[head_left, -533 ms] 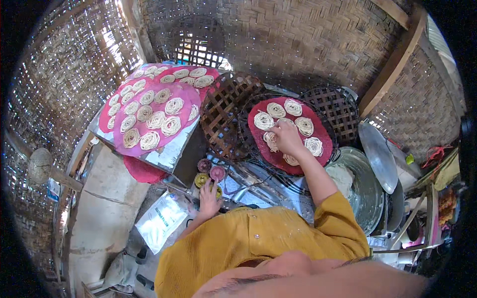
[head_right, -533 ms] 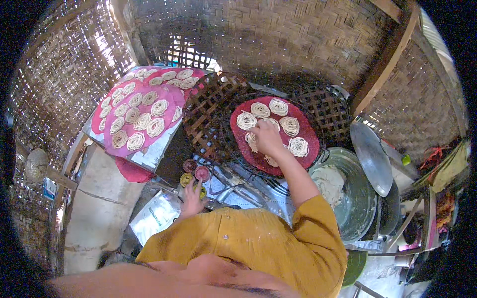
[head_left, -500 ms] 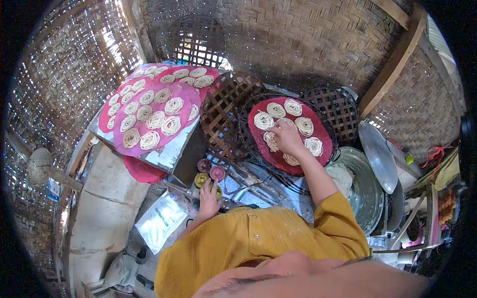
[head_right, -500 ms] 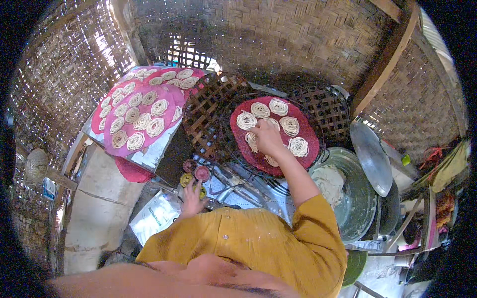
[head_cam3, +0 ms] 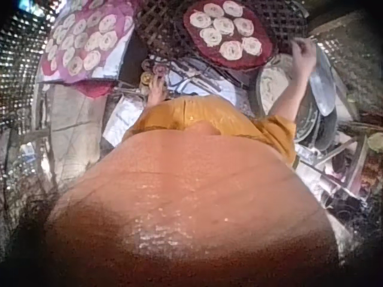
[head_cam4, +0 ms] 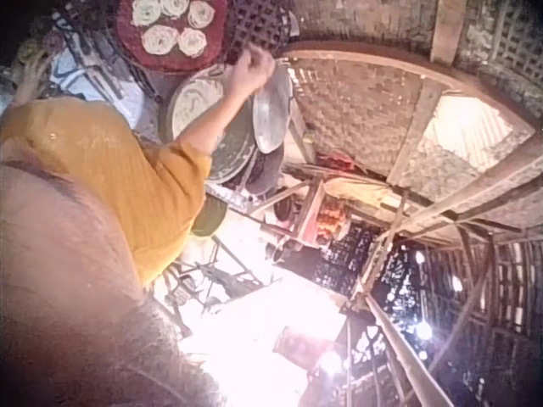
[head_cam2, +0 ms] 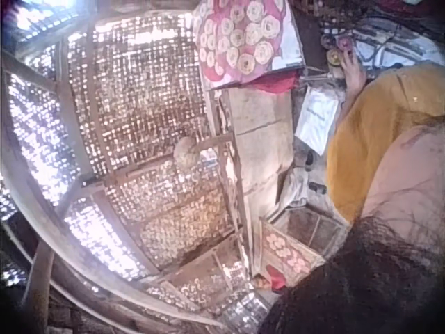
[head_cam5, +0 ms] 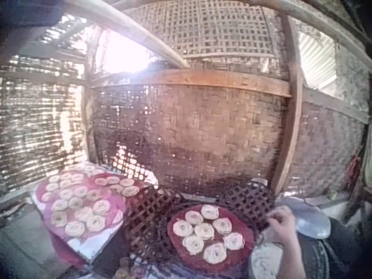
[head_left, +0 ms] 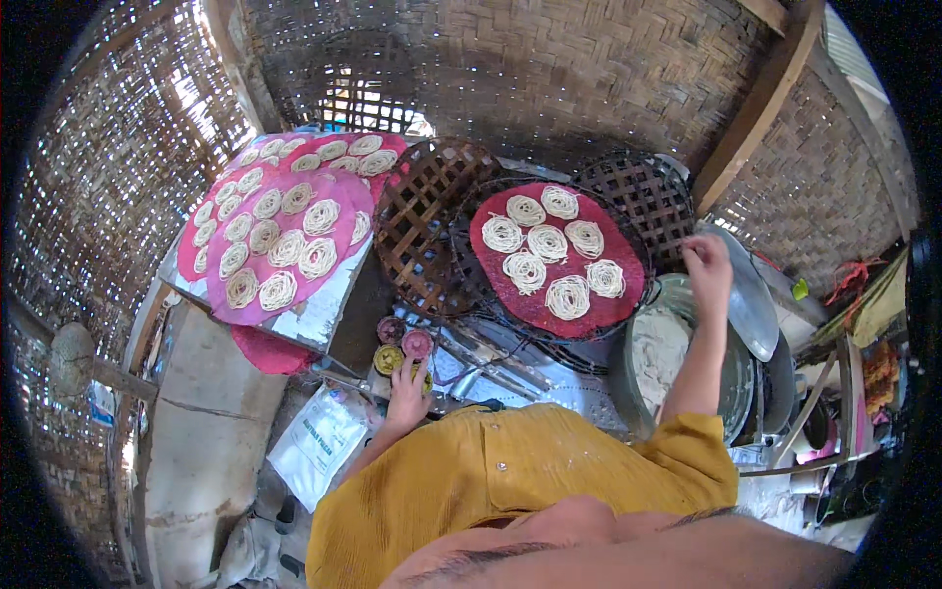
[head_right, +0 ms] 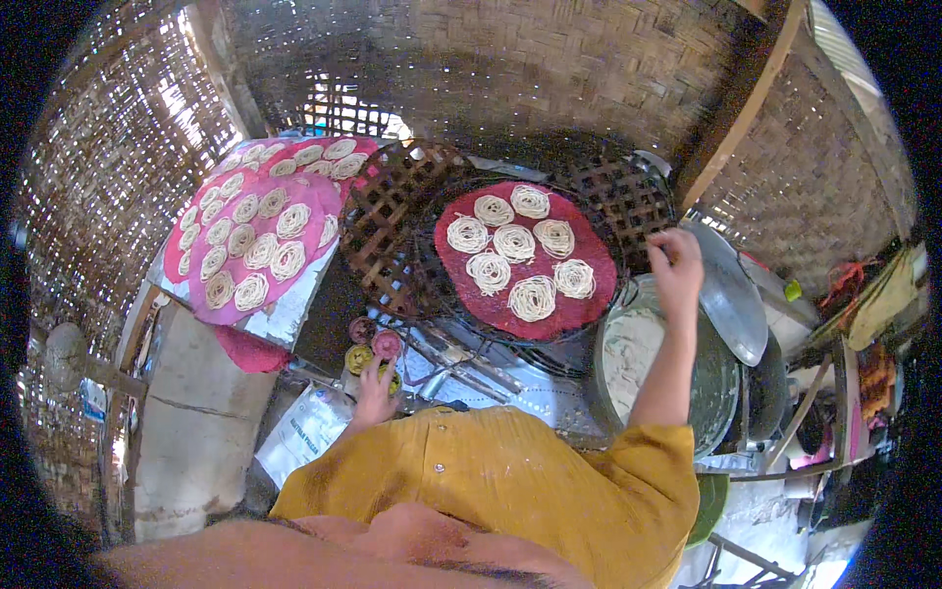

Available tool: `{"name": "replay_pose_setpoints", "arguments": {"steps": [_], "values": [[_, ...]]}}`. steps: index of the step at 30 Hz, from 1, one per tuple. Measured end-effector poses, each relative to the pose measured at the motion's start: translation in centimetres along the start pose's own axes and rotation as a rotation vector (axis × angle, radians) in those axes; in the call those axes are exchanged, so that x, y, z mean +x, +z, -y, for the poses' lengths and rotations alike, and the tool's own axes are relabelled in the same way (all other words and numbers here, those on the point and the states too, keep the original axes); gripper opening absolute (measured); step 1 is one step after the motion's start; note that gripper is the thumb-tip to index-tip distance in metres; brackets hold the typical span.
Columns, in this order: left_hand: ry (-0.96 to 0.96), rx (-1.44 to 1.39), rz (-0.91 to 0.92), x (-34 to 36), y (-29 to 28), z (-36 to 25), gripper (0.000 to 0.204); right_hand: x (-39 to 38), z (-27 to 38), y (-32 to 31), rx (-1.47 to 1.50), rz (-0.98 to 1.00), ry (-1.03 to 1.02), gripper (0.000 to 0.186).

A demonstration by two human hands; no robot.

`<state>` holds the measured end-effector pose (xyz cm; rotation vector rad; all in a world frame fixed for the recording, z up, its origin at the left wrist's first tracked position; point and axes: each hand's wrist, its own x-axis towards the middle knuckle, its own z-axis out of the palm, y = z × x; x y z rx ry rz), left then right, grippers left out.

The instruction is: The person fills a metal press with dough using a spoon, forms spiral patterns on circular trays by squeezing the press, and adds water to a large steaming pot using a cup.

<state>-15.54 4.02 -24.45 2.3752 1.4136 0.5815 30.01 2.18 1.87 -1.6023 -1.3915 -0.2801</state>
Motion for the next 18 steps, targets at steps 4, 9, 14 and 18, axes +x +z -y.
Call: {"name": "replay_pose_setpoints", "arguments": {"steps": [4, 9, 14, 18], "values": [[0.076, -0.050, -0.086, 0.2, -0.8, -0.5, 0.076, -3.7, -1.8, -5.6, -0.089, -0.072, 0.238, 0.010], [0.122, -0.130, -0.207, 1.7, -5.3, -4.4, 0.074, -11.6, -6.4, -6.7, -0.486, 0.080, 0.282, 0.019], [0.355, -0.343, -0.417, 6.0, -10.1, -8.8, 0.082, -13.0, -2.5, -4.5, -0.595, 0.456, 0.183, 0.039], [0.650, -0.335, -0.285, 8.4, -11.3, -12.3, 0.084, -9.5, 10.5, 1.8, 0.341, 0.588, 0.272, 0.066]]}}
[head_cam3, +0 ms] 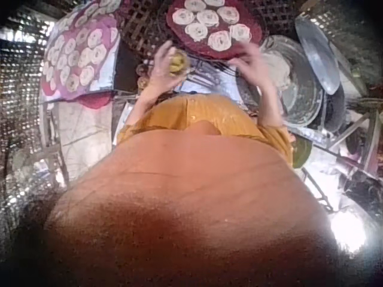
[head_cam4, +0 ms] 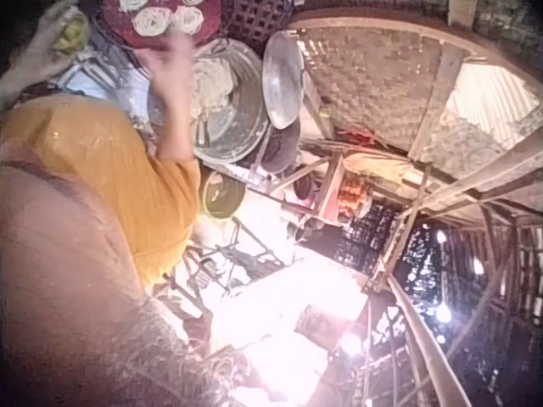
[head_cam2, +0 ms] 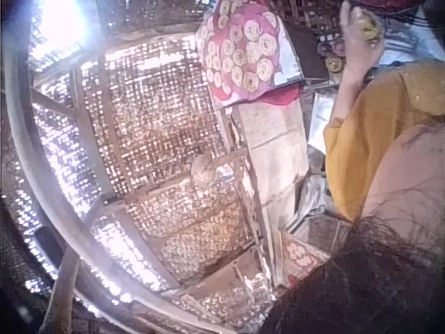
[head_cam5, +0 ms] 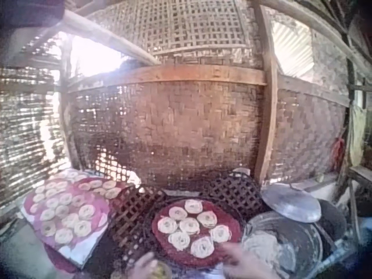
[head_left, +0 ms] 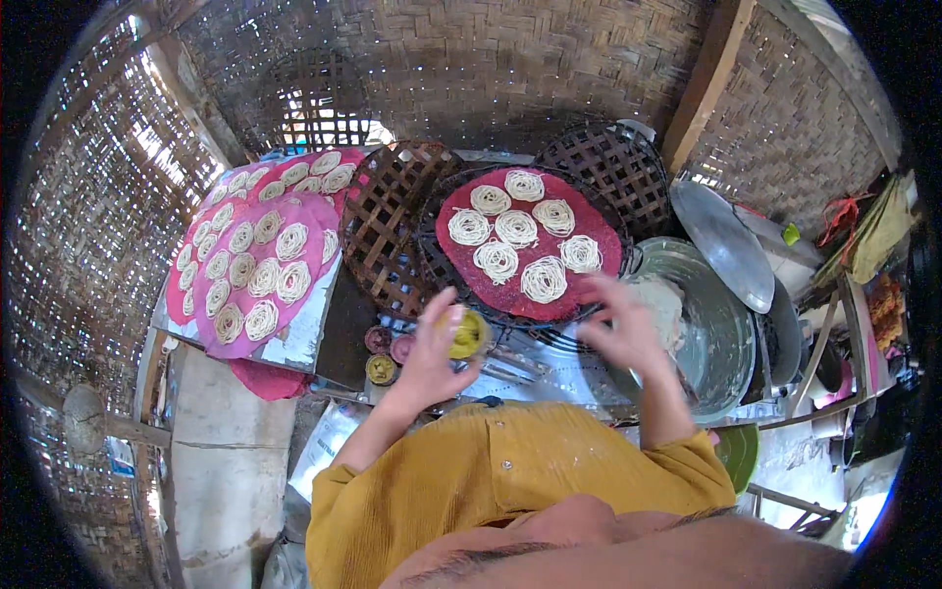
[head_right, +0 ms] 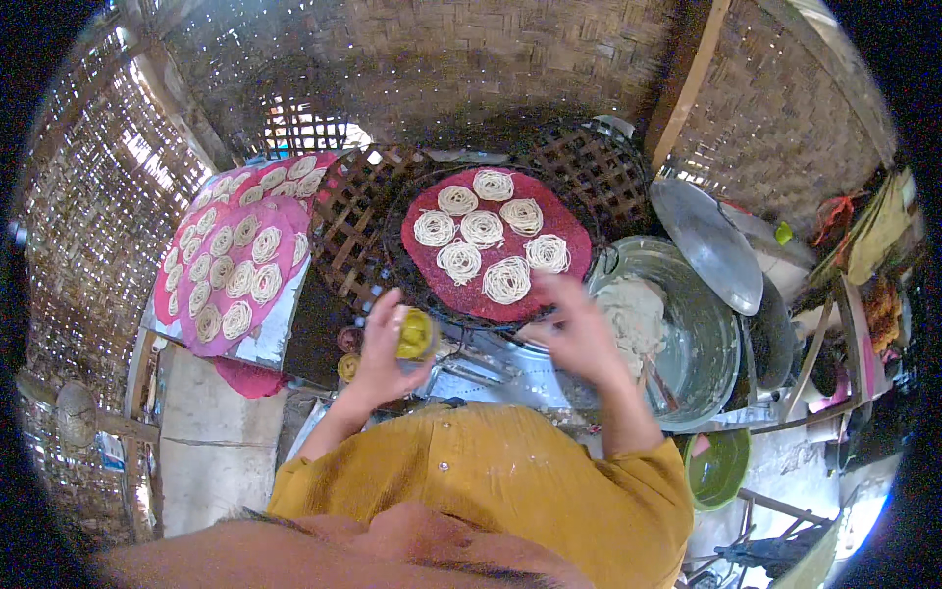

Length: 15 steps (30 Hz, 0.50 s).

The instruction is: The person fills a metal press with dough using a spoon, forms spiral patterns on circular trays by squeezing the press, and adds water to a large steaming pot using a cup.

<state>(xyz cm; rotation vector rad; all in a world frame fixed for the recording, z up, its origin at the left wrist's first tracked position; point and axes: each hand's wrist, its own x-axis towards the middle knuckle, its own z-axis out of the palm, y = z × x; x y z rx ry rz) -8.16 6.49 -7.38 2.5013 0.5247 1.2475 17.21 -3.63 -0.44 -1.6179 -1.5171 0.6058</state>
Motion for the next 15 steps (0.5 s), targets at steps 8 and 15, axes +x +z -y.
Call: {"name": "replay_pose_setpoints", "arguments": {"steps": [8, 15], "values": [[0.095, -0.259, 0.014, 2.4, 1.8, -1.7, 0.092, 1.3, 0.5, 7.2, -0.075, 0.122, -0.331, 0.088], [-0.060, -0.337, 0.105, 3.3, 1.8, -1.6, 0.100, 2.7, -0.7, 5.7, 0.222, 0.332, -0.082, 0.065]]}}
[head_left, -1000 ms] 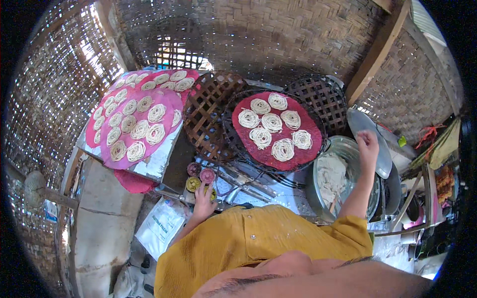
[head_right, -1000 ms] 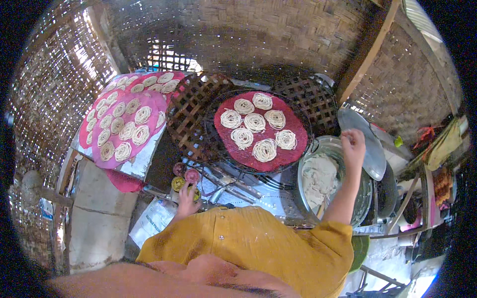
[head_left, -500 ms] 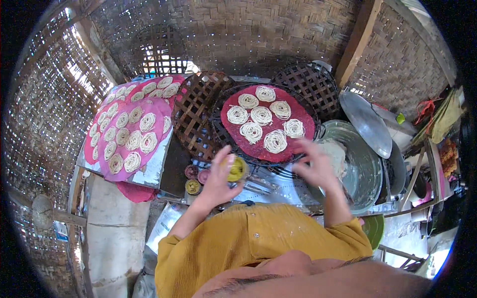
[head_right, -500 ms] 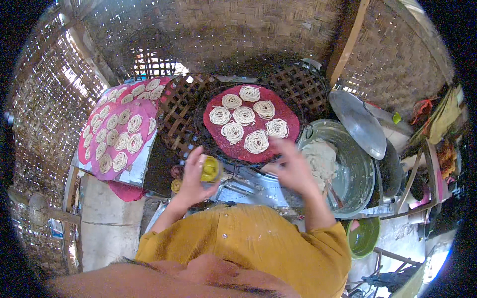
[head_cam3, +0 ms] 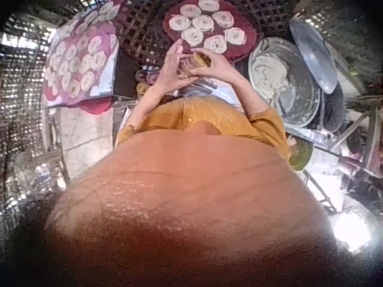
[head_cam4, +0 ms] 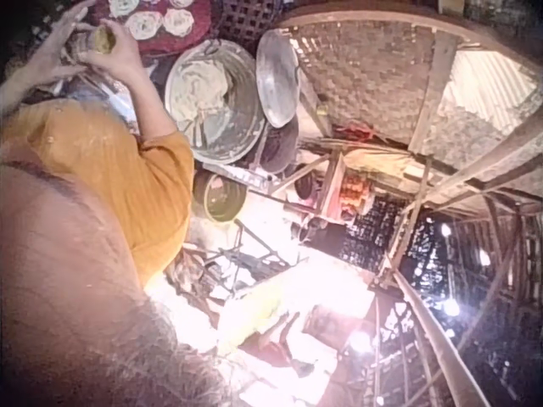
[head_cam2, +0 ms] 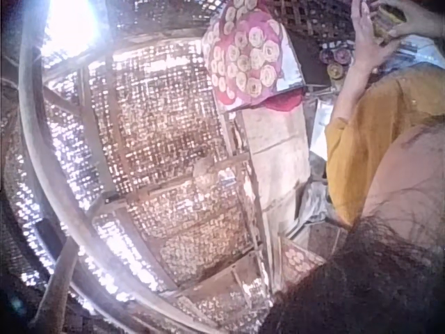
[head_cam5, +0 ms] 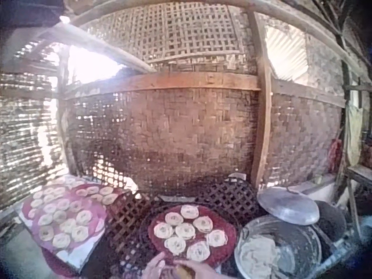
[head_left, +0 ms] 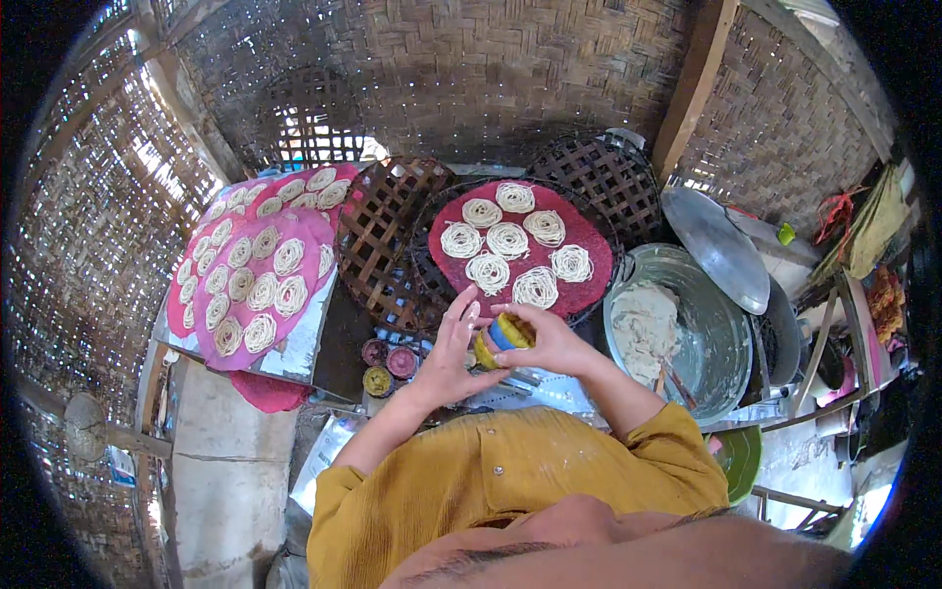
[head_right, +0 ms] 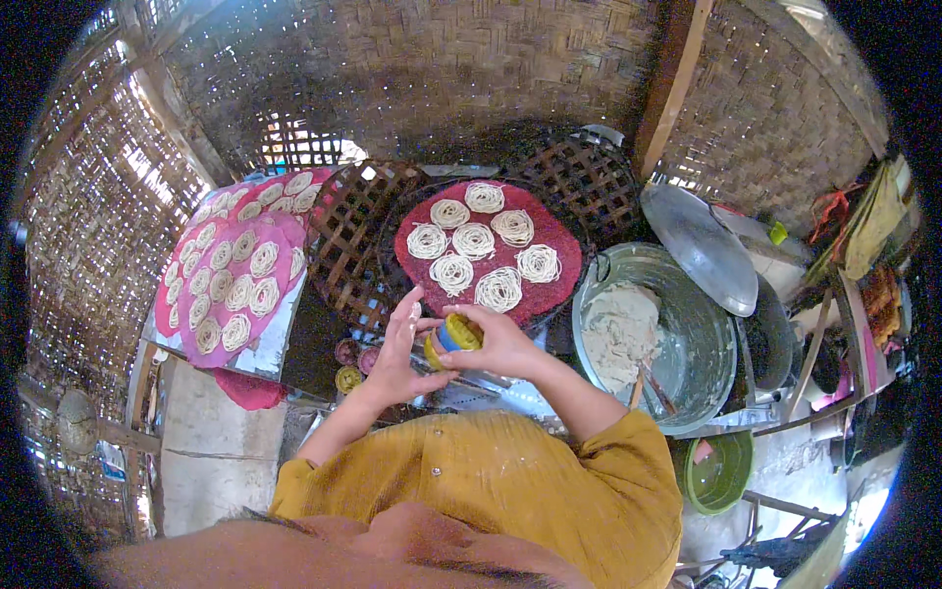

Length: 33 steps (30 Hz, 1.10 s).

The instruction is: The person fills a metal press with dough using a spoon, forms spiral patterns on circular trays by squeezing the press, and adds water to a large steaming pot using a cup.

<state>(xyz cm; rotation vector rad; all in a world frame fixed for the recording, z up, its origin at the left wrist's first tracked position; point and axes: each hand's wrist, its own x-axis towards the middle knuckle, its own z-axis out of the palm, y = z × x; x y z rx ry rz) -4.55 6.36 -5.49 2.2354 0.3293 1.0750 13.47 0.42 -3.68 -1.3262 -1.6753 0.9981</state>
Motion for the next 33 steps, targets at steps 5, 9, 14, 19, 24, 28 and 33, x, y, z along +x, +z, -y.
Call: {"name": "replay_pose_setpoints", "arguments": {"steps": [5, 9, 14, 19, 24, 28, 33], "values": [[-0.065, -0.337, 0.001, -0.1, 0.8, 1.5, 0.105, -0.1, -0.1, -2.4, 0.210, -0.012, 0.142, 0.062], [-0.010, -0.239, 0.003, 0.8, 1.4, 1.6, 0.103, -0.1, 0.1, -2.7, 0.082, 0.012, 0.078, 0.064], [0.121, -0.152, 0.052, 1.5, 1.3, 1.5, 0.100, -0.2, -0.5, -2.3, -0.057, -0.023, 0.041, 0.062], [0.048, -0.268, 0.094, 1.2, 1.1, 1.2, 0.091, -0.7, -2.1, -2.6, -0.035, -0.094, 0.066, 0.063], [-0.071, 0.054, -0.124, 0.6, 0.6, 3.5, 0.046, 0.3, -2.3, -8.9, -0.123, -0.426, 0.098, 0.058], [-0.124, 0.198, -0.175, 0.7, 0.8, 5.9, 0.039, 1.1, -3.4, -13.8, -0.284, -0.632, 0.182, 0.059], [-0.047, 0.294, -0.056, 1.1, 2.7, 7.1, 0.047, 1.7, -5.2, -16.2, -0.358, -0.715, 0.204, 0.063]]}}
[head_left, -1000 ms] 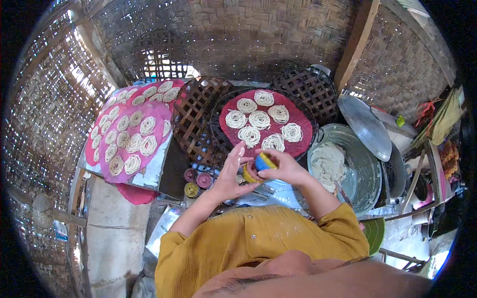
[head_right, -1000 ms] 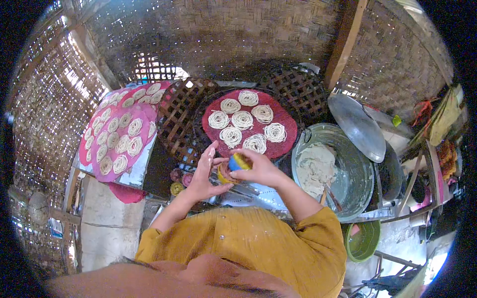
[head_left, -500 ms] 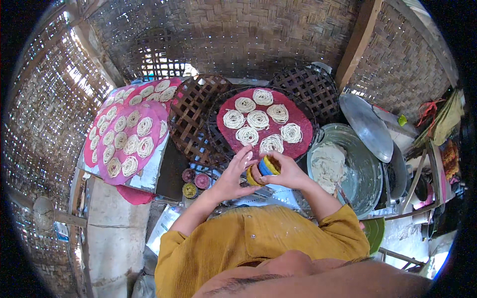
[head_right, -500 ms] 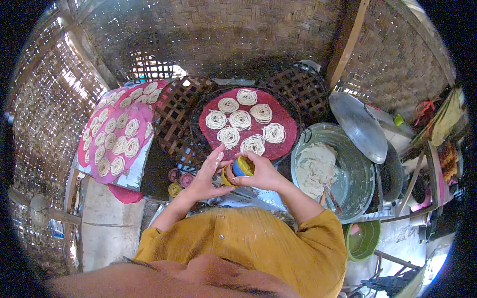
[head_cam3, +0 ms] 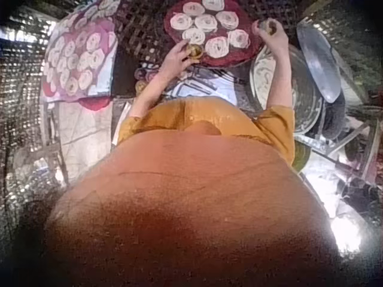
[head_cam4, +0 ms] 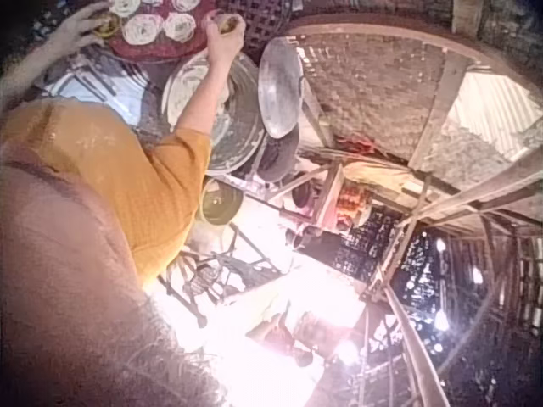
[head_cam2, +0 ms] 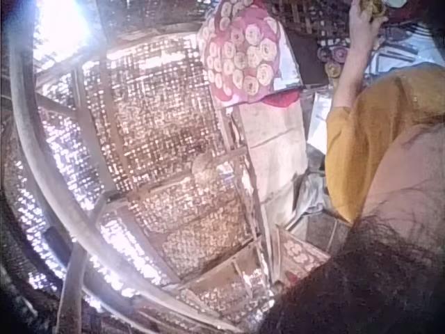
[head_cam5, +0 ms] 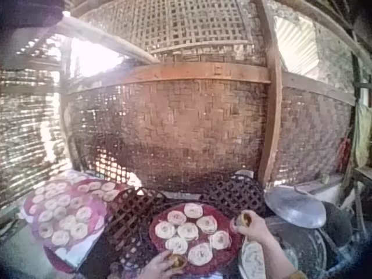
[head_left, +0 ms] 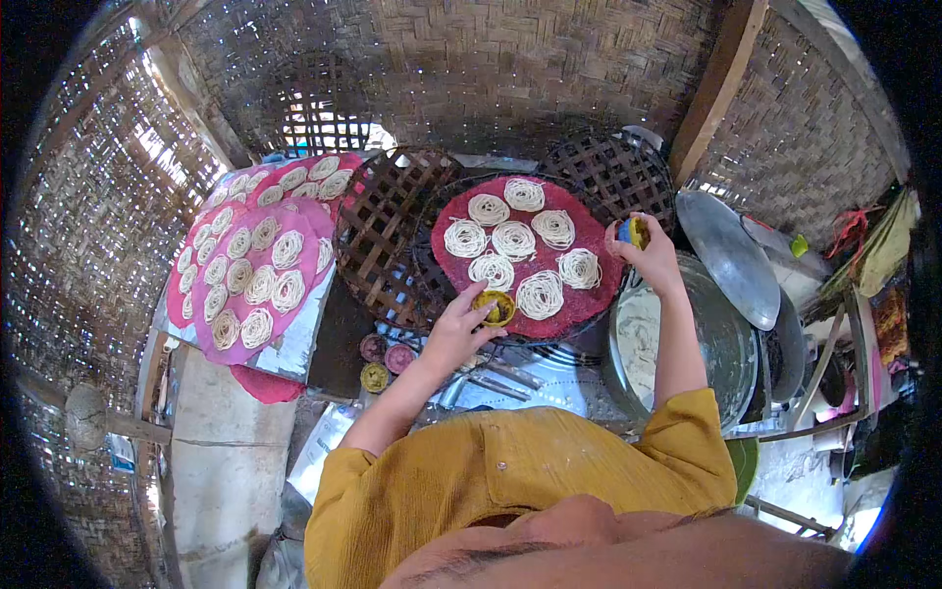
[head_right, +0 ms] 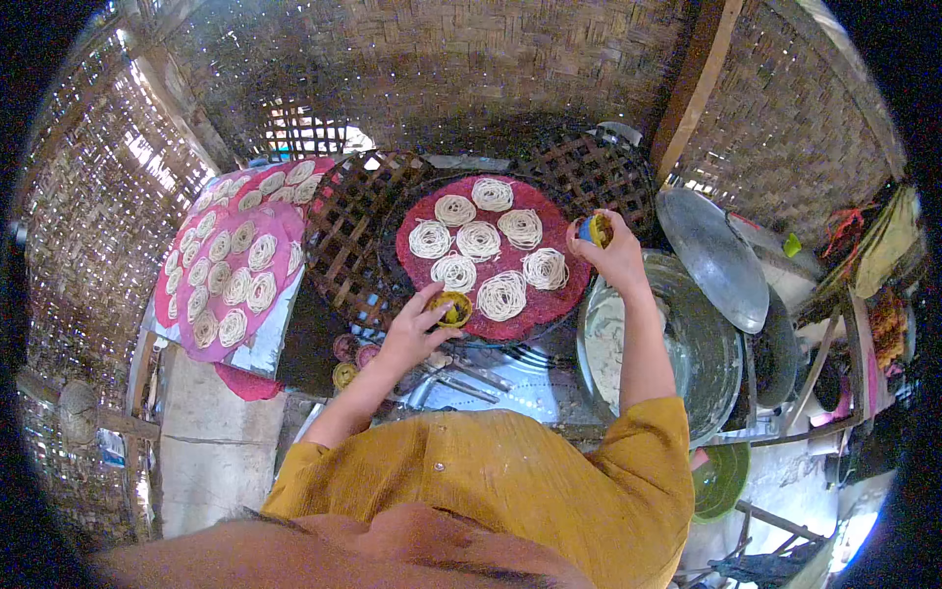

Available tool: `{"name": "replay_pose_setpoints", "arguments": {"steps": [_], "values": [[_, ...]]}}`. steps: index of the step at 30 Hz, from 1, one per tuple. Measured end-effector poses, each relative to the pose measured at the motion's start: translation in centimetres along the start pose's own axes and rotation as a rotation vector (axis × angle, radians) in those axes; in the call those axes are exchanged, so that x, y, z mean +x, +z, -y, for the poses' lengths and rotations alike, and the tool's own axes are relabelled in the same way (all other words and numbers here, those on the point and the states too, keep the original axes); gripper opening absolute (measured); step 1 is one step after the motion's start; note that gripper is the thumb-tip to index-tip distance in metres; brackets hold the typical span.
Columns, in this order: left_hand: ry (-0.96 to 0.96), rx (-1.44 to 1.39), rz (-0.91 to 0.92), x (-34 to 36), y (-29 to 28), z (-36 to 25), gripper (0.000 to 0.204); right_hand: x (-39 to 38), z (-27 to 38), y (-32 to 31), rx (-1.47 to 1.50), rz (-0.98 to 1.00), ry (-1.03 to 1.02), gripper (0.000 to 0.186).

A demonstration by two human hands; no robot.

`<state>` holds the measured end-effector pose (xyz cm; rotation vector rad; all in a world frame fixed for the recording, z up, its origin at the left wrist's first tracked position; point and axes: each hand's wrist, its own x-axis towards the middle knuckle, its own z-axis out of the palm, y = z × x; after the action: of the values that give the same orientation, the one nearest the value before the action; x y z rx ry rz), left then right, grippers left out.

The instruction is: The person fills a metal press with dough using a spoon, forms spiral patterns on circular trays by squeezing the press, and adds water to a large steaming pot using a cup.

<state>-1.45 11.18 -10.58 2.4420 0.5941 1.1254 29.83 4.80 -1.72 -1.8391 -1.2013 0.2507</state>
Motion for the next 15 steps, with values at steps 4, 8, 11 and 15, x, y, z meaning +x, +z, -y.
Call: {"name": "replay_pose_setpoints", "arguments": {"steps": [4, 8, 11, 15], "values": [[-0.053, 0.008, 0.083, 0.5, 0.0, -0.3, 0.060, 1.9, -1.6, 1.1, -0.201, 0.004, -0.067, 0.063], [-0.103, 0.015, 0.089, 1.0, -0.9, -0.9, 0.072, 3.2, -2.9, 2.5, -0.469, 0.049, -0.150, 0.065], [-0.109, -0.023, 0.090, 0.5, -1.0, -0.3, 0.081, 3.8, -2.8, 3.2, -0.577, 0.108, -0.141, 0.065], [-0.098, 0.001, 0.071, 0.3, -2.0, -0.6, 0.084, 3.9, -2.5, 3.2, -0.668, 0.182, -0.113, 0.067]]}}
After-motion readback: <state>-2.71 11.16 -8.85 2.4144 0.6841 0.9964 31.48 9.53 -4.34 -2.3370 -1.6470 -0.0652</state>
